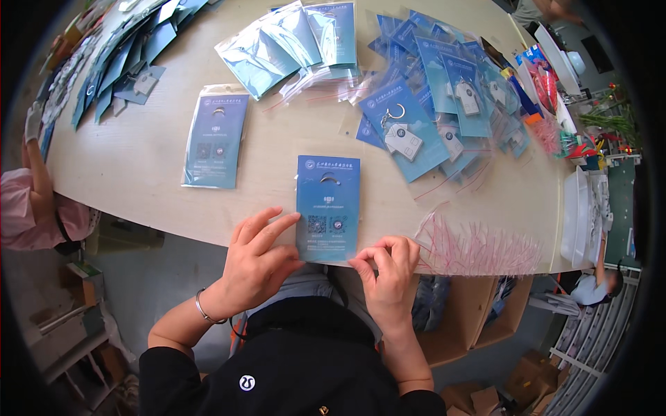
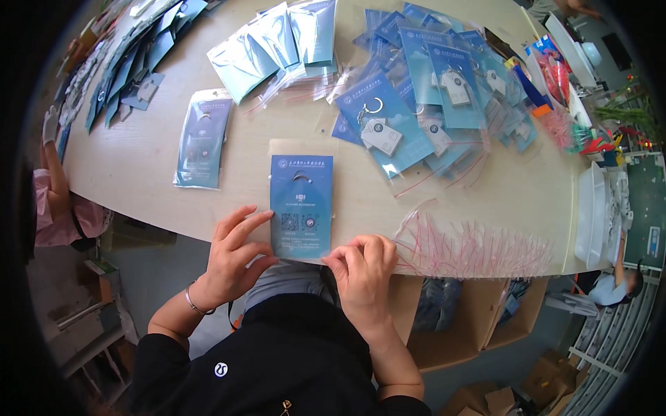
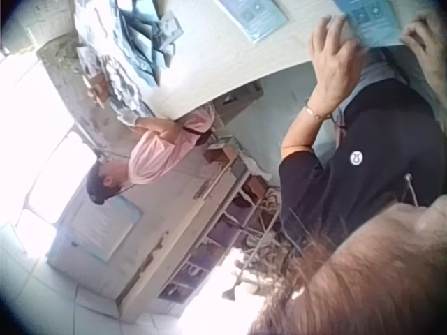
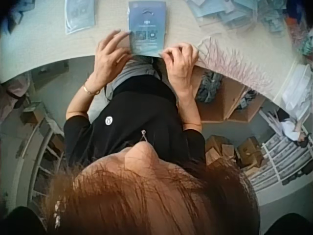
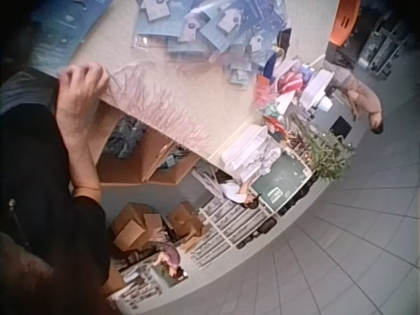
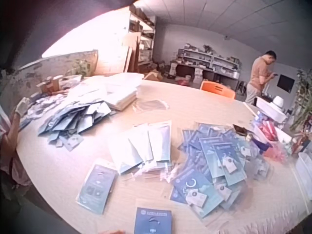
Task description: The person sits at a table and repeatedly picks up blue keychain cards and clear plastic bags. They insert each keychain into a bag, seal it, and place the packaged item into a growing stack. The process is repetitive and involves handling small items one at a time.
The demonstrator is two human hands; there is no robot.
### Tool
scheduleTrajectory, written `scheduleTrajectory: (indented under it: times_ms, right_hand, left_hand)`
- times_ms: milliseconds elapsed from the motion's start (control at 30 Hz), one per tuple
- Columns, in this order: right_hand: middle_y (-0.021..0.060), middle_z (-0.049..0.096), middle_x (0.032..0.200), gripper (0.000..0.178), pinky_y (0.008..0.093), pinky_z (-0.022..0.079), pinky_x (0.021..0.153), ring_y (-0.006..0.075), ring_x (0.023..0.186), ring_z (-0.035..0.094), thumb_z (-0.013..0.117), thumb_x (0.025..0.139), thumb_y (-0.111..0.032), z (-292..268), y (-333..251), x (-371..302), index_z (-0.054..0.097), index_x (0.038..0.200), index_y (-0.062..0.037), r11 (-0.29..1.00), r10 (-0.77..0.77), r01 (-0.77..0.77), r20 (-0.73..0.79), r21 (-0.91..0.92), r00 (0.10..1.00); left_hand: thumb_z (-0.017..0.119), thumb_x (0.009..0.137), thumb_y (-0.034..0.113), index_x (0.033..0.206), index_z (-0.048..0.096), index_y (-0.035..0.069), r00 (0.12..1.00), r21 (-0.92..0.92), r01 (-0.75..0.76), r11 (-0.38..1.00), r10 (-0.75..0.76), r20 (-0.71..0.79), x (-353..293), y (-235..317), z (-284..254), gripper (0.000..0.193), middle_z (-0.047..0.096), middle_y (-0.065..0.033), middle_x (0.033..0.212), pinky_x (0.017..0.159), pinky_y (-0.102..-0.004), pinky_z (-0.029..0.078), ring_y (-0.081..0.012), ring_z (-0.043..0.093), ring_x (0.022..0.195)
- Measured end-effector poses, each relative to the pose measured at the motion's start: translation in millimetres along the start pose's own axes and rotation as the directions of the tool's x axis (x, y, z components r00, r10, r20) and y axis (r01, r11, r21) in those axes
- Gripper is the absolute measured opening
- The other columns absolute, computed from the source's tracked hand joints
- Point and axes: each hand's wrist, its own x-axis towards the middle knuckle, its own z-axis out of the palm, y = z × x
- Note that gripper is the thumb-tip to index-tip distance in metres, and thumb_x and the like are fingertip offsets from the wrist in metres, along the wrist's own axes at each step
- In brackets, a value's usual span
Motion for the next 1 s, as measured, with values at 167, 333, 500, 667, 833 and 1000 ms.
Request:
scheduleTrajectory:
  times_ms: [167, 333, 500, 667, 833, 1000]
  right_hand:
    - [0.0061, 0.049, 0.094, 0.018, 0.0419, 0.036, 0.087, 0.0282, 0.098, 0.043, 0.077, 0.077, -0.018, -3.2, -3.6, 0.9, 0.063, 0.083, -0.0090, 0.997, 0.071, -0.071, 0.026, -0.006, 0.997]
    - [0.0077, 0.049, 0.096, 0.019, 0.0437, 0.035, 0.088, 0.0295, 0.100, 0.042, 0.077, 0.078, -0.019, -3.4, -9.6, 4.3, 0.062, 0.082, -0.0076, 0.988, 0.148, -0.146, 0.054, -0.052, 0.987]
    - [0.0083, 0.050, 0.096, 0.019, 0.0439, 0.035, 0.089, 0.0302, 0.100, 0.043, 0.076, 0.079, -0.020, -6.9, -16.8, 9.4, 0.063, 0.081, -0.0066, 0.979, 0.185, -0.176, 0.076, -0.106, 0.980]
    - [0.0081, 0.050, 0.093, 0.022, 0.0431, 0.035, 0.087, 0.0302, 0.098, 0.044, 0.078, 0.076, -0.021, -4.6, -19.1, 12.5, 0.061, 0.079, -0.0075, 0.972, 0.204, -0.195, 0.060, -0.131, 0.977]
    - [0.0062, 0.050, 0.089, 0.023, 0.0419, 0.036, 0.083, 0.0287, 0.093, 0.045, 0.080, 0.073, -0.019, -1.0, -17.6, 13.7, 0.059, 0.079, -0.0087, 0.952, 0.304, -0.305, -0.014, -0.039, 0.952]
    - [0.0048, 0.051, 0.084, 0.018, 0.0410, 0.037, 0.081, 0.0265, 0.087, 0.048, 0.077, 0.075, -0.015, 1.8, -15.8, 13.2, 0.061, 0.080, -0.0091, 0.965, 0.262, -0.262, -0.006, 0.004, 0.965]
  left_hand:
    - [0.079, 0.066, 0.007, 0.077, 0.064, 0.007, 0.986, -0.023, 0.140, 0.990, -0.142, -0.084, -1.6, 9.8, 6.1, 0.018, 0.056, -0.0133, 0.127, 0.099, -0.0448, 0.037, -0.0361, 0.045, 0.121]
    - [0.077, 0.068, 0.005, 0.074, 0.064, 0.006, 0.968, -0.045, 0.217, 0.975, -0.221, -0.120, 0.6, 16.6, 8.0, 0.014, 0.056, -0.0146, 0.122, 0.097, -0.0447, 0.037, -0.0369, 0.045, 0.116]
    - [0.075, 0.069, 0.005, 0.071, 0.063, 0.006, 0.955, -0.048, 0.258, 0.965, -0.263, -0.140, 1.4, 19.9, 9.8, 0.012, 0.055, -0.0156, 0.121, 0.097, -0.0445, 0.036, -0.0374, 0.045, 0.115]
    - [0.072, 0.072, 0.005, 0.087, 0.065, 0.009, 0.922, -0.053, 0.343, 0.938, -0.347, -0.170, 5.4, 27.1, 12.2, 0.017, 0.054, -0.0124, 0.119, 0.096, -0.0442, 0.034, -0.0363, 0.046, 0.114]
    - [0.061, 0.076, 0.002, 0.115, 0.063, 0.006, 0.998, 0.189, 0.006, 0.982, 0.005, -0.060, 1.3, 30.2, 20.2, 0.039, 0.052, -0.0135, 0.129, 0.097, -0.0399, 0.036, -0.0300, 0.047, 0.120]
    - [0.055, 0.083, 0.014, 0.132, 0.055, 0.002, 0.958, 0.292, -0.225, 0.930, 0.156, 0.243, 12.5, 34.9, 30.0, 0.050, 0.044, -0.0127, 0.146, 0.112, -0.0388, 0.030, -0.0251, 0.040, 0.138]
